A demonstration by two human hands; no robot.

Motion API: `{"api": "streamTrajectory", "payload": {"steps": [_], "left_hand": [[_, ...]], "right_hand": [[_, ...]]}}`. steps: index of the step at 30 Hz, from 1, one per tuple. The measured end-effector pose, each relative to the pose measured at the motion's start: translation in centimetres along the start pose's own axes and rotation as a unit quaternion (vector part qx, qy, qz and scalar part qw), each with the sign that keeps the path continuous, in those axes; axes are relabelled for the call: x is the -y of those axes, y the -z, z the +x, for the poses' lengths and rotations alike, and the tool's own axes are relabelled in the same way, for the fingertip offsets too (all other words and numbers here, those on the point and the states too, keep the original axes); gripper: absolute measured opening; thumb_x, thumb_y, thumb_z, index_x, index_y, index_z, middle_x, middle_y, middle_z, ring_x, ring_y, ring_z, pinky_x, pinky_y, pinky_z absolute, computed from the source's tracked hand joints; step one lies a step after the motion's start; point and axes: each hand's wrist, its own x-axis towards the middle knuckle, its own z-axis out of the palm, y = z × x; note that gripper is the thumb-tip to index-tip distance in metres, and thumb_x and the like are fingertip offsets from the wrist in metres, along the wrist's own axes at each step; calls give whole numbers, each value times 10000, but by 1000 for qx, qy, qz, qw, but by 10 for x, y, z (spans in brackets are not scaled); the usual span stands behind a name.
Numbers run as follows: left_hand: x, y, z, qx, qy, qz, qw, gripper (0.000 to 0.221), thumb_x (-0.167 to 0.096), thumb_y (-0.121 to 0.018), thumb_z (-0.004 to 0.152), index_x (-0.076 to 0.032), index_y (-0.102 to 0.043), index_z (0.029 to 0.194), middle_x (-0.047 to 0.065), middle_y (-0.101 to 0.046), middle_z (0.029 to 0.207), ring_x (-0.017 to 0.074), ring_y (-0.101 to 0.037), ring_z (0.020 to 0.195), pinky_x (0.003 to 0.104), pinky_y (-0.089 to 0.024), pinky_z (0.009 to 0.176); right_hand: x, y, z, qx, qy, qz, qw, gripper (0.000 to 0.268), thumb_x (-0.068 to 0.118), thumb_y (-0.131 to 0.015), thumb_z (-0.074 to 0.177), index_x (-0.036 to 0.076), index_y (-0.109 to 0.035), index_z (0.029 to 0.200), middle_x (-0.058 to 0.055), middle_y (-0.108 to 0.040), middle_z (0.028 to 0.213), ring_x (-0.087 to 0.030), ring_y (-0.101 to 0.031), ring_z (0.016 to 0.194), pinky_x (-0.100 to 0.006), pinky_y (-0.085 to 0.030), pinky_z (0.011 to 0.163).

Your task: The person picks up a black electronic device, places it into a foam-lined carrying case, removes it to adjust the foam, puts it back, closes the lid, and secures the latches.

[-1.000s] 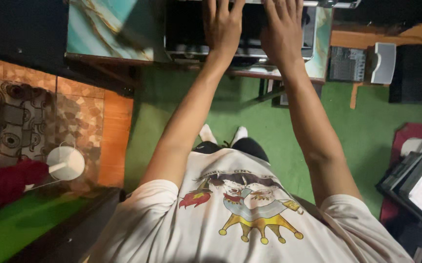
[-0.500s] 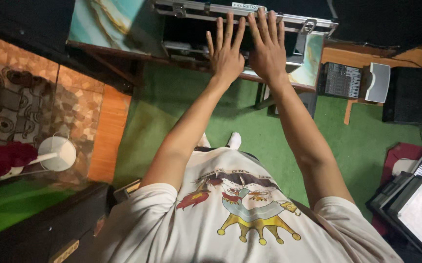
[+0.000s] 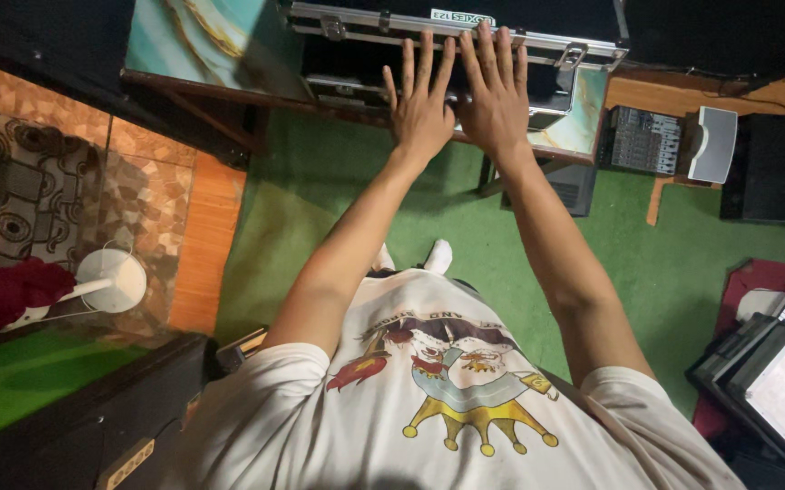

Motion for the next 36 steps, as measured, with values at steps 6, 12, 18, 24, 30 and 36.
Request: {"api": "streamTrajectory", "payload": {"steps": [6,12,18,24,30,36], "left_hand": [[3,0,-10,8,-1,-4,1000,982,-193,-692,834,-309,-171,1659,34,-42,1735,323,-49,1611,723,-57,1253],[3,-5,-19,50,23,-4,999,972,-222,-701,857,-313,-147,1651,45,-21,1728,317,-28,1604,720,-35,1244],[7,-4,-29,56,12,-8,998,967,-228,-699,871,-301,-138,1654,53,-22,1727,333,-25,1601,716,-37,1243],[11,-5,-38,88,19,-8,996,954,-233,-706,880,-290,-156,1657,63,-41,1729,339,-48,1601,703,-58,1247],[15,-12,-46,95,19,-3,995,950,-243,-707,874,-277,-161,1651,83,-52,1722,354,-60,1594,700,-69,1240],[25,-25,-57,126,13,2,992,969,-273,-709,889,-249,-121,1658,106,-18,1721,375,-29,1590,698,-42,1240]], "right_hand": [[2,-5,-9,24,-5,-2,1000,870,278,-753,945,106,-348,1695,-163,-258,1750,-381,-185,1614,-555,-112,1302],[8,-10,-17,-3,4,-24,1000,793,417,-726,1073,122,-309,1680,-134,-240,1765,-347,-162,1630,-538,-111,1313],[14,-10,-26,40,-13,-2,999,829,442,-708,1042,127,-324,1705,-144,-262,1736,-366,-179,1600,-561,-127,1282],[19,-16,-34,39,-14,-16,999,832,462,-708,1051,145,-318,1715,-123,-261,1746,-348,-190,1608,-545,-133,1291],[21,-20,-41,83,-24,3,996,831,471,-685,1032,137,-315,1697,-129,-269,1732,-350,-204,1594,-548,-140,1275],[24,-28,-51,99,-24,-13,995,782,541,-589,1109,133,-296,1709,-121,-246,1747,-323,-183,1609,-534,-129,1286]]}}
